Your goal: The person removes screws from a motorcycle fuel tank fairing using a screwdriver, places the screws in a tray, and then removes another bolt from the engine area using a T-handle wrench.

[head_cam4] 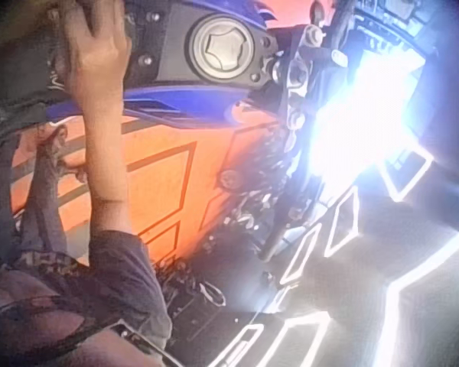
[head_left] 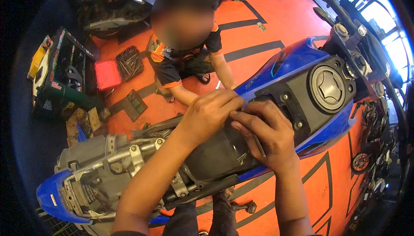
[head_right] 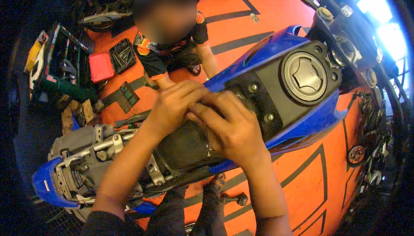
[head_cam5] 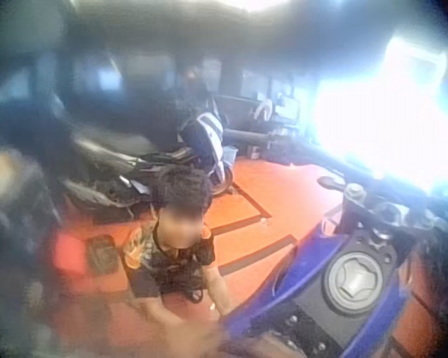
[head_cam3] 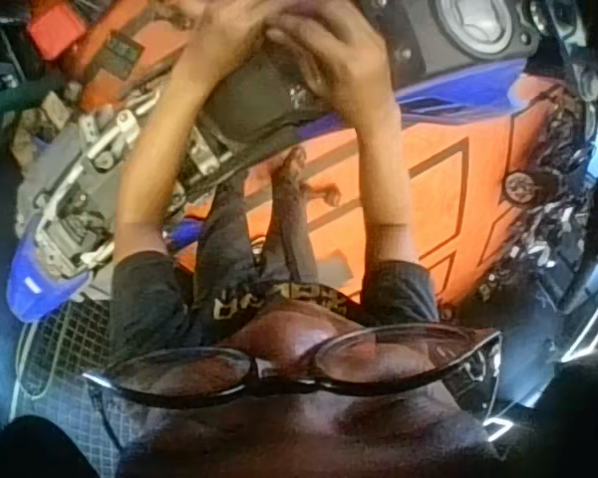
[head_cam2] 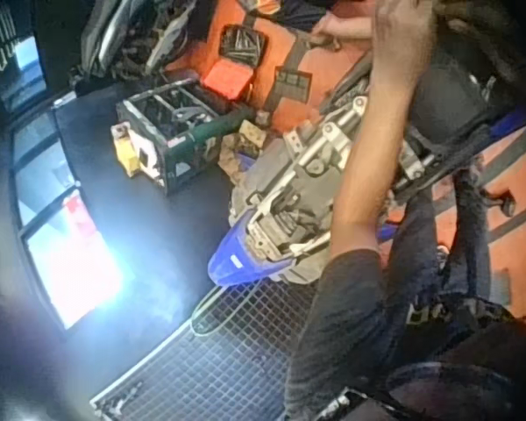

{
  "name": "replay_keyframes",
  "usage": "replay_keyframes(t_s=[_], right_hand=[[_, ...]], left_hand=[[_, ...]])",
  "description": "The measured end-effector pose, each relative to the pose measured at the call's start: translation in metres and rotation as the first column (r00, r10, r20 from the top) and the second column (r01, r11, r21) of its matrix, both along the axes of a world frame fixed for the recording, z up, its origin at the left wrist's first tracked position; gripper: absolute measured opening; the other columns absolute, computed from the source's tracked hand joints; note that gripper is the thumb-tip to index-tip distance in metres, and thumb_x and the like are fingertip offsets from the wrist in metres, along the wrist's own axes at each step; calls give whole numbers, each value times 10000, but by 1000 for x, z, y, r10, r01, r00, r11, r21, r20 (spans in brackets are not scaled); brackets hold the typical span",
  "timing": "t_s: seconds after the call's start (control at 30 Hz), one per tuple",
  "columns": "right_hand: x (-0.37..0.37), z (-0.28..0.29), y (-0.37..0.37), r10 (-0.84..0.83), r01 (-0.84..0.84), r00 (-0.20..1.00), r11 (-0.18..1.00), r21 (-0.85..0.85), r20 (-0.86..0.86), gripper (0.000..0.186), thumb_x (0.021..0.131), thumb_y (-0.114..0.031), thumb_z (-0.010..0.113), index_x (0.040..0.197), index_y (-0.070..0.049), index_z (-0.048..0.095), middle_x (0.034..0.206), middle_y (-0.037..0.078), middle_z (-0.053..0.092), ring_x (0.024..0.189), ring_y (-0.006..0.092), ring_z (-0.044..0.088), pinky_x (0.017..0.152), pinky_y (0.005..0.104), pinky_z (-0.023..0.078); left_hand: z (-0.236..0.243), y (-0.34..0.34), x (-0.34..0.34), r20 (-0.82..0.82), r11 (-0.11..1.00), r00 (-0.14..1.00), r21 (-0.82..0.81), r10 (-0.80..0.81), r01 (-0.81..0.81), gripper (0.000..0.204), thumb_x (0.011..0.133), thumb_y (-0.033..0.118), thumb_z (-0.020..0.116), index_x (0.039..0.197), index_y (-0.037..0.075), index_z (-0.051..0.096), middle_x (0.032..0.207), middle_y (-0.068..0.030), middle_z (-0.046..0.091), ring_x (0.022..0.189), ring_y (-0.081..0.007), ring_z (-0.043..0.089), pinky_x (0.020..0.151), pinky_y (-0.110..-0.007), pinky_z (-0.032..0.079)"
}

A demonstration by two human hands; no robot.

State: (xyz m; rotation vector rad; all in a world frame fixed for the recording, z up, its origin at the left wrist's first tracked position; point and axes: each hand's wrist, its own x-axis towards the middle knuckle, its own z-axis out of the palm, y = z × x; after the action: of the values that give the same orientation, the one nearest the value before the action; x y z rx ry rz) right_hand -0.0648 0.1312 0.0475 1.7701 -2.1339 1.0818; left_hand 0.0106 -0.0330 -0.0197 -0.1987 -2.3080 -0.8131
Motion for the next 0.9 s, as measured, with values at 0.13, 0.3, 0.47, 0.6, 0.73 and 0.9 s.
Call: replay_keyframes(t_s=[0.13, 0.3, 0.47, 0.6, 0.73, 0.9], right_hand=[[8, 0, 4, -95, 91, 991, 995, 48, 92, 264, 782, -74, 781, 1037, -56, 719, 994, 102, 646, 855, 280, 676, 740, 377, 565], [2, 4, -4, -39, 34, 994, 998, 46, 102, 227, 808, -70, 775, 1034, -68, 749, 1072, 118, 677, 875, 283, 694, 773, 382, 571], [1, 14, 10, -57, 87, 917, 994, -58, 394, 196, 871, -46, 723, 1063, -18, 754, 1007, 124, 714, 855, 228, 697, 780, 320, 550], [-16, 55, -8, -119, -22, 689, 983, 184, 715, 214, 907, -117, 718, 1076, 9, 754, 899, 93, 732, 814, 130, 665, 730, 277, 512], [-59, 82, -37, -78, -281, 660, 897, 342, 747, 314, 912, -240, 718, 1105, 7, 745, 948, 75, 748, 791, 113, 661, 704, 271, 533], [-77, 82, -78, -41, -381, 849, 643, 664, 527, 336, 870, -229, 740, 1094, 21, 746, 847, 78, 733, 739, 127, 681, 642, 280, 553]], left_hand=[[2, 5, 2, -25, 1000, 999, 18, 25, -25, 278, 763, 7, 643, 1039, 36, 637, 930, -118, 637, 891, -319, 670, 764, -426, 549], [-4, -1, 1, -46, 986, 999, 168, 26, -18, 292, 750, -76, 618, 1025, 21, 621, 918, -160, 646, 877, -364, 666, 765, -437, 550], [19, -2, 12, 29, 939, 1000, 345, -2, -8, 246, 835, -102, 572, 1029, 17, 667, 928, -153, 688, 897, -311, 692, 778, -364, 544], [36, -19, 37, 200, 764, 978, 640, -63, -82, 152, 966, 24, 598, 1077, 8, 700, 963, -83, 712, 856, -170, 676, 755, -302, 536], [46, -37, 45, 284, 584, 957, 787, -60, -197, 215, 1016, 138, 601, 1139, -9, 699, 1019, -41, 721, 842, -82, 624, 757, -256, 516], [36, -62, 46, 320, 685, 945, 673, 68, -278, 250, 1015, 182, 609, 1101, -28, 714, 828, -10, 652, 738, -82, 551, 680, -251, 471]])
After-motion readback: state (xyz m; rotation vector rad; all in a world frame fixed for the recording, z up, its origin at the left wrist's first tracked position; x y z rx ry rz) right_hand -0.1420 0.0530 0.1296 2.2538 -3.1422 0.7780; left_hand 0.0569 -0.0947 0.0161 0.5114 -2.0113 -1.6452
